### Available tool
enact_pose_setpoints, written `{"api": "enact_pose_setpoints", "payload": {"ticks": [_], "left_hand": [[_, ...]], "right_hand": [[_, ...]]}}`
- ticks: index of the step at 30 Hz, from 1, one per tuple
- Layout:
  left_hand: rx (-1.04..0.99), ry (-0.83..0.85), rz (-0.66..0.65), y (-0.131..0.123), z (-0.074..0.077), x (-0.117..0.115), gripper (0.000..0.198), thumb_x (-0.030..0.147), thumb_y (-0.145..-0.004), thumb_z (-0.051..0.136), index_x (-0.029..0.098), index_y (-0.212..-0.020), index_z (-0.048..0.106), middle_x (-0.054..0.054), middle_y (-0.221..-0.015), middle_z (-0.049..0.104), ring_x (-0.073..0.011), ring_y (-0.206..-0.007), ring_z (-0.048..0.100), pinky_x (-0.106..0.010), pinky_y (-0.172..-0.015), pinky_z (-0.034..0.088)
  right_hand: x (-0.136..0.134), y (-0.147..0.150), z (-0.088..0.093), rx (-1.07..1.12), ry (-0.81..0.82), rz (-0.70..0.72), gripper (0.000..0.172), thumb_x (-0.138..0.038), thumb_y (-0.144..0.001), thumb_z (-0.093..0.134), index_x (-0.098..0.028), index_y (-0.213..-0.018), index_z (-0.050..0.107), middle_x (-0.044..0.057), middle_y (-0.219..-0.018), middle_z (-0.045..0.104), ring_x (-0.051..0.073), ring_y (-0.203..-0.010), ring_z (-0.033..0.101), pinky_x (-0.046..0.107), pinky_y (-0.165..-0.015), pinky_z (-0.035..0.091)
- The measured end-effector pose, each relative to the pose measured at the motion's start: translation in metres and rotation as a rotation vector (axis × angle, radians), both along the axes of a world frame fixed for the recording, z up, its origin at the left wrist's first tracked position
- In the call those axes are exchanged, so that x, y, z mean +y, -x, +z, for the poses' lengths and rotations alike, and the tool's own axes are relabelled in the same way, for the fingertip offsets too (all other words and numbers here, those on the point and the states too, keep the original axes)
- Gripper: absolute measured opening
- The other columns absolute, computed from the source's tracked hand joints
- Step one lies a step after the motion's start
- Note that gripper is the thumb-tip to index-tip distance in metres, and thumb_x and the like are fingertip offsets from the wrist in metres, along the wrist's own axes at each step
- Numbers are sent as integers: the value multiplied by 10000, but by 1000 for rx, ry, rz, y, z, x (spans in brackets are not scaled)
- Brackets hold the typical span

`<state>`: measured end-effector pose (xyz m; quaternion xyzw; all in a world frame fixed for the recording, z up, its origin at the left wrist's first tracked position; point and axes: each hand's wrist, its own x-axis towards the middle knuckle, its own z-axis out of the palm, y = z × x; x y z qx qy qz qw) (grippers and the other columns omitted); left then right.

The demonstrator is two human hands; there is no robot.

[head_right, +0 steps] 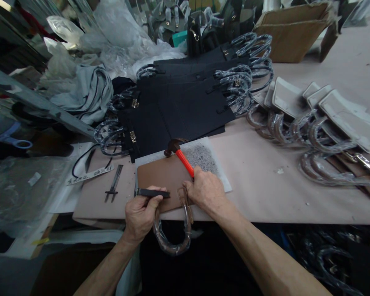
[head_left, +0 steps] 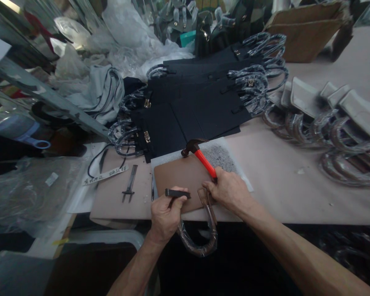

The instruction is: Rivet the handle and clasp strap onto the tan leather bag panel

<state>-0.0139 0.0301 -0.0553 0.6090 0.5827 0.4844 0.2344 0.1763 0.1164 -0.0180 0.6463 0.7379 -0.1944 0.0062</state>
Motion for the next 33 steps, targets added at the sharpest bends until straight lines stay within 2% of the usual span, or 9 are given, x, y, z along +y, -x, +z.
{"api": "enact_pose_setpoints", "payload": {"ticks": [6, 13, 24, 33], "left_hand": [[86, -82, -21, -1, 1, -3, 130, 212, -914, 638, 169, -1002, 724, -49, -952, 774, -190, -852, 747, -279, -782, 617], [140, -103, 34, -9, 2, -2, 111, 152, -912, 618, 169, -983, 702, -35, -919, 768, -160, -808, 742, -230, -741, 595], [262, -182, -51, -9, 0, 4, 107, 181, -925, 571, 169, -981, 661, -52, -892, 757, -166, -775, 735, -242, -742, 586], [184, -142, -13, -14, 0, 6, 111, 200, -909, 556, 179, -978, 641, -44, -845, 753, -174, -740, 730, -264, -733, 583]], "right_hand": [[-1, -1, -2, 8, -6, 2, 320, -468, -891, 595, -172, -1010, 614, 128, -842, 724, 310, -799, 697, 330, -592, 373], [-2, -3, -3, 19, -7, 4, 329, -474, -894, 594, -173, -1024, 614, 123, -844, 723, 301, -786, 695, 325, -584, 363], [-3, -4, 1, 37, -11, 21, 324, -451, -906, 587, -157, -1039, 617, 132, -877, 725, 303, -830, 695, 325, -617, 385], [-5, -8, 2, 87, -27, 59, 312, -447, -919, 578, -153, -1017, 611, 103, -853, 711, 248, -800, 672, 298, -629, 370]]}}
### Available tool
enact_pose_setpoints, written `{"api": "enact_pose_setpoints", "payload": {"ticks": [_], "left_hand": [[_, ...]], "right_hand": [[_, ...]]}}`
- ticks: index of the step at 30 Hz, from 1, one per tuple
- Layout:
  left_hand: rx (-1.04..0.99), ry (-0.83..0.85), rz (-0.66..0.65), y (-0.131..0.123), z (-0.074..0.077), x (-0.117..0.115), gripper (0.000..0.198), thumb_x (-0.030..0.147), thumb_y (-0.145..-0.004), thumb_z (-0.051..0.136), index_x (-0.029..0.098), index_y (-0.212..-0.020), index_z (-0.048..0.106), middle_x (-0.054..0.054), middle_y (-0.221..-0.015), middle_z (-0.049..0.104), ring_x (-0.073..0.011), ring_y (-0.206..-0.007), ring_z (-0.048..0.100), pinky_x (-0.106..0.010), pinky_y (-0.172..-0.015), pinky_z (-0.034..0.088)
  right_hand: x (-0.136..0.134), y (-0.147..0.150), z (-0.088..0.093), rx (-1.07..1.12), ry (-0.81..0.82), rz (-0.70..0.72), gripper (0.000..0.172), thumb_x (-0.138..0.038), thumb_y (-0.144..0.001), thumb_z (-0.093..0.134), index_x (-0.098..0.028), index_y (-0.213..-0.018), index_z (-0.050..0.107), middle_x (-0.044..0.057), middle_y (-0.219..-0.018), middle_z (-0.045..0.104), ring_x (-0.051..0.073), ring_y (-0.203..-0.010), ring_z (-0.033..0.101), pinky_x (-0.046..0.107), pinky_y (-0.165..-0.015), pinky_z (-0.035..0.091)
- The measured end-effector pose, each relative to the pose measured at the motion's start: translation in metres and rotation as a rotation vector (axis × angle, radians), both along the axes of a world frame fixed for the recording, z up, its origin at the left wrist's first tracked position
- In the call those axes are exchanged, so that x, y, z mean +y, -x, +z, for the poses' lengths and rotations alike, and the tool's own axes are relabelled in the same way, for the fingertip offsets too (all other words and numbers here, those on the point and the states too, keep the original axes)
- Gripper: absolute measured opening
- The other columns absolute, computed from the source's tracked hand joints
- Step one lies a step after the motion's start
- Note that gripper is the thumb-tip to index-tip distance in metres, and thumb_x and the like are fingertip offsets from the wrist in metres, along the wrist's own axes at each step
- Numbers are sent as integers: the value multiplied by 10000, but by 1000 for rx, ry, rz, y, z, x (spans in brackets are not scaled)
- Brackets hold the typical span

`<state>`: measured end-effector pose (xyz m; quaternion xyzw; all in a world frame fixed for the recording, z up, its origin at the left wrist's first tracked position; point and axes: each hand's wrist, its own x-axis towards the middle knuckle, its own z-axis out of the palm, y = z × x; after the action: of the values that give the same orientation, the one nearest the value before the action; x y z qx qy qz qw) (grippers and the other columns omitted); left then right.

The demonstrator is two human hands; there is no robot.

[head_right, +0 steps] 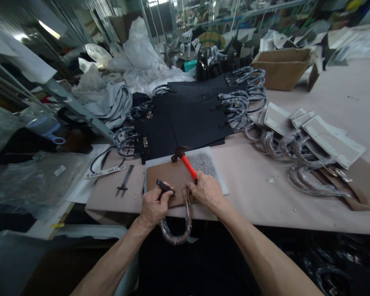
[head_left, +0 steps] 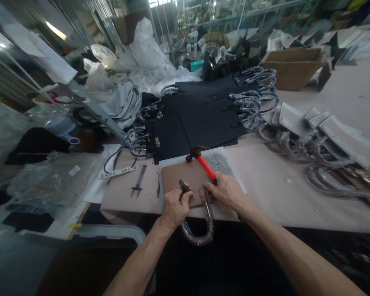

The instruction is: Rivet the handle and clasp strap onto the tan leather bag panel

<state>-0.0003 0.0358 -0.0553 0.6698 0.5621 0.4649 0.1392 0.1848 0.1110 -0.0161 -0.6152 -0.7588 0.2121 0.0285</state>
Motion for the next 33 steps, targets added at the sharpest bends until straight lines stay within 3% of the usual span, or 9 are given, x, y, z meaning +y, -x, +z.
{"api": "enact_pose_setpoints", "payload": {"ticks": [4, 6, 11, 14, 20, 26, 28, 31, 33], "left_hand": [[21, -25, -4, 0, -2, -1, 115, 189, -898, 556, 181, -972, 643, -44, -835, 744, -181, -742, 728, -263, -708, 575], [48, -34, -14, -1, -2, 0, 108, 178, -888, 558, 184, -957, 641, -46, -821, 740, -187, -738, 726, -265, -697, 570], [68, -17, -10, -3, -2, 2, 97, 176, -885, 538, 190, -913, 631, -51, -783, 722, -184, -706, 713, -254, -654, 549], [77, -28, -1, -4, -3, 3, 108, 175, -886, 532, 186, -931, 630, -56, -793, 725, -186, -716, 713, -255, -665, 542], [92, -19, 13, -3, -6, 4, 112, 177, -876, 541, 188, -909, 647, -43, -720, 702, -182, -643, 689, -251, -620, 517], [61, -9, -3, -3, -4, 3, 94, 180, -881, 555, 187, -908, 645, -52, -779, 718, -192, -728, 709, -264, -697, 536], [78, -11, -1, -5, -3, 4, 97, 187, -882, 550, 188, -903, 644, -55, -772, 717, -193, -719, 707, -266, -687, 537], [110, -7, 0, -5, -3, 5, 109, 210, -887, 541, 186, -909, 645, -58, -749, 709, -190, -687, 698, -259, -644, 529], [107, -3, 2, -2, -4, 3, 116, 219, -891, 538, 185, -917, 645, -61, -755, 709, -186, -690, 698, -253, -645, 532]], "right_hand": [[0, -2, 1, 138, 16, -1, 248, -387, -948, 512, -160, -905, 603, 66, -797, 679, 207, -769, 639, 268, -625, 364], [-1, -6, 11, 200, 23, 30, 307, -357, -996, 392, -179, -811, 561, 44, -747, 651, 181, -719, 615, 257, -613, 370], [-26, -27, 83, 331, -152, 124, 374, -423, -1012, 243, -232, -759, 443, 5, -626, 545, 175, -567, 513, 282, -549, 335], [-50, -41, 117, 255, -316, 180, 348, -458, -997, 265, -244, -780, 433, 9, -585, 529, 176, -499, 462, 307, -529, 284], [-68, -59, 117, -64, -269, 367, 264, -386, -990, 356, -246, -802, 477, 20, -565, 568, 168, -418, 430, 335, -503, 138], [-73, -51, 154, 334, -592, 118, 349, -487, -1011, 245, -265, -815, 430, 8, -546, 487, 168, -432, 437, 312, -493, 278], [-76, -50, 147, 244, -534, 169, 339, -447, -1004, 248, -257, -791, 431, 14, -537, 491, 167, -427, 438, 311, -487, 240], [-71, -59, 124, -52, -305, 371, 282, -386, -981, 346, -237, -773, 466, 22, -542, 525, 168, -426, 449, 324, -502, 143], [-60, -63, 112, -149, -264, 366, 258, -380, -984, 389, -224, -816, 508, 32, -576, 562, 178, -460, 484, 331, -523, 141]]}}
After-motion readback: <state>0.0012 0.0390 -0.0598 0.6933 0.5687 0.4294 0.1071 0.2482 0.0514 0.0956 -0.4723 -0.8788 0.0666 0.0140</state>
